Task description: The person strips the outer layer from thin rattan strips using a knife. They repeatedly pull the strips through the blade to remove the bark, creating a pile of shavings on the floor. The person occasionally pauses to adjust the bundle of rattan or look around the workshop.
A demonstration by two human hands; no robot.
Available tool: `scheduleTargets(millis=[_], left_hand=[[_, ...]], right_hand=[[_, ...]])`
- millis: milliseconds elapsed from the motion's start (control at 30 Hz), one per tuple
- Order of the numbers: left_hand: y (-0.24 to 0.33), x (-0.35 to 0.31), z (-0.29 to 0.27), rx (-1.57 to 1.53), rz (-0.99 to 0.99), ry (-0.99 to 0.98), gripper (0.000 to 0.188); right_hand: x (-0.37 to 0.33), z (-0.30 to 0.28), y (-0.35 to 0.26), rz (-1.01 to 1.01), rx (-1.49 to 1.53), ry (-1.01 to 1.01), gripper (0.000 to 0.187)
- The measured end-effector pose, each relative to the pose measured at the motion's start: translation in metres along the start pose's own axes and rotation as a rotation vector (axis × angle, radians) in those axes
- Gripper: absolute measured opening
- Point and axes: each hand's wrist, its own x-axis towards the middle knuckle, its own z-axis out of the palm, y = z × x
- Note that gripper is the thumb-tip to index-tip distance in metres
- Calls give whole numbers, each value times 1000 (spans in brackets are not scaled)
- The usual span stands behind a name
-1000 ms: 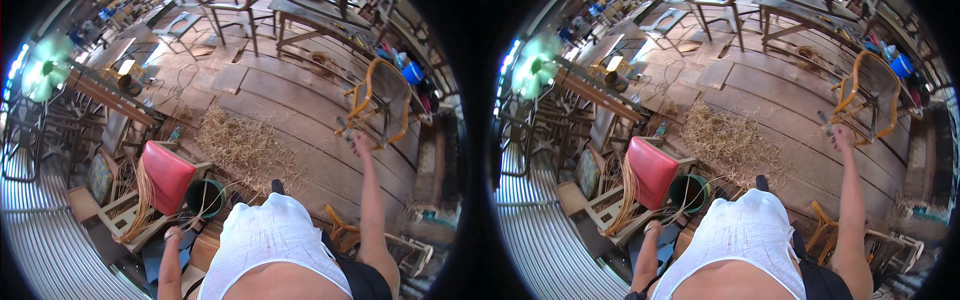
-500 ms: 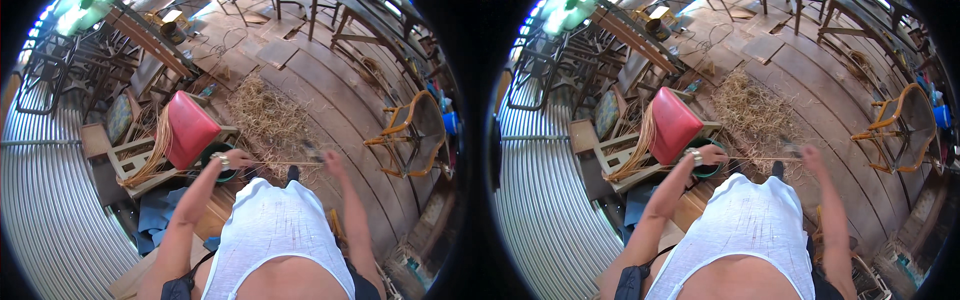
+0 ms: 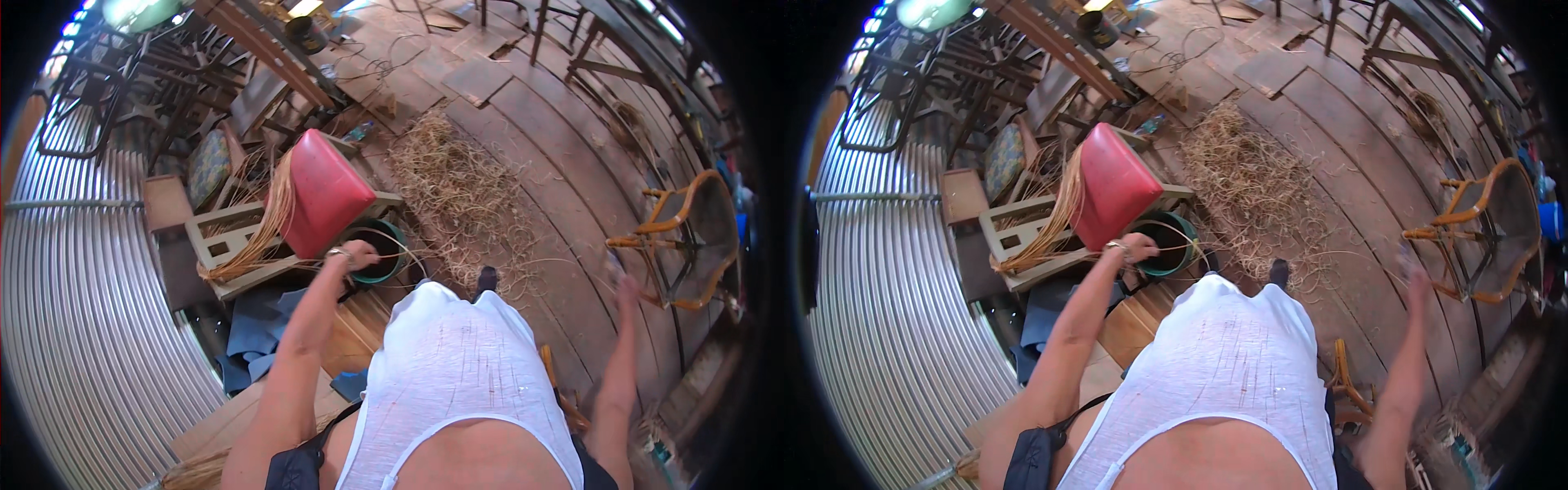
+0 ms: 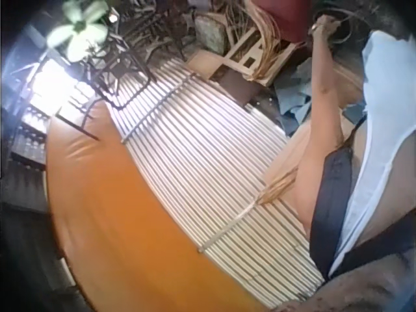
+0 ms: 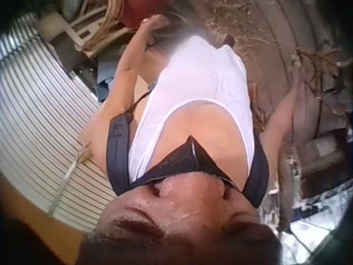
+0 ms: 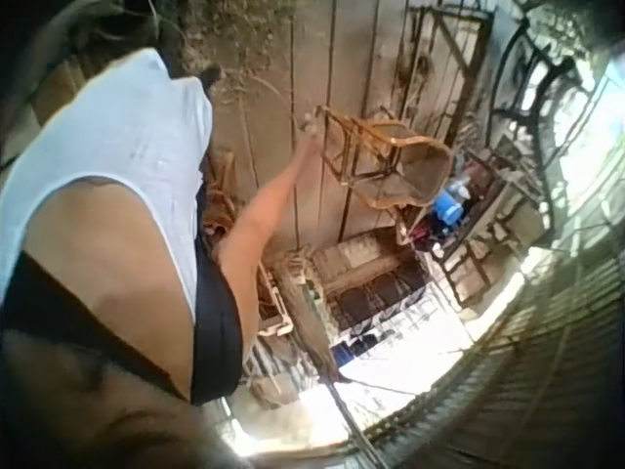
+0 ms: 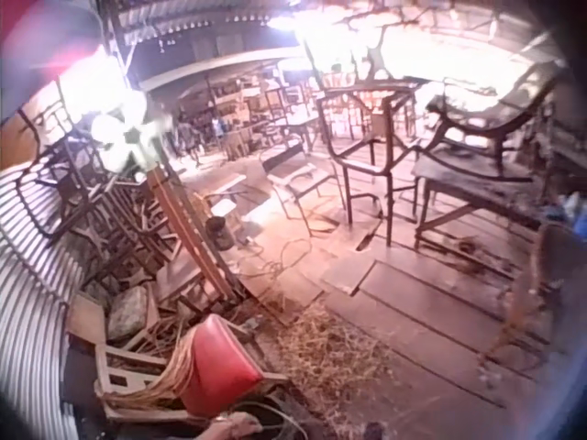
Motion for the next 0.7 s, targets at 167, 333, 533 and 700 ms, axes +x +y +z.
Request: scheduleTargets(millis=[167, 333, 533, 700], left_hand=[[178, 42, 56, -170, 494, 36, 32], [210, 29, 60, -557, 549, -72, 27], [79, 2, -8, -500, 136, -47, 25], [63, -9, -11, -220, 174, 45, 27]], right_hand=[[-131, 141, -178, -75, 341, -448, 25], [-215, 153, -283, -139, 422, -640, 24], [-109, 84, -166, -112, 227, -299, 26], [-93, 28, -153, -18, 174, -320, 33]])
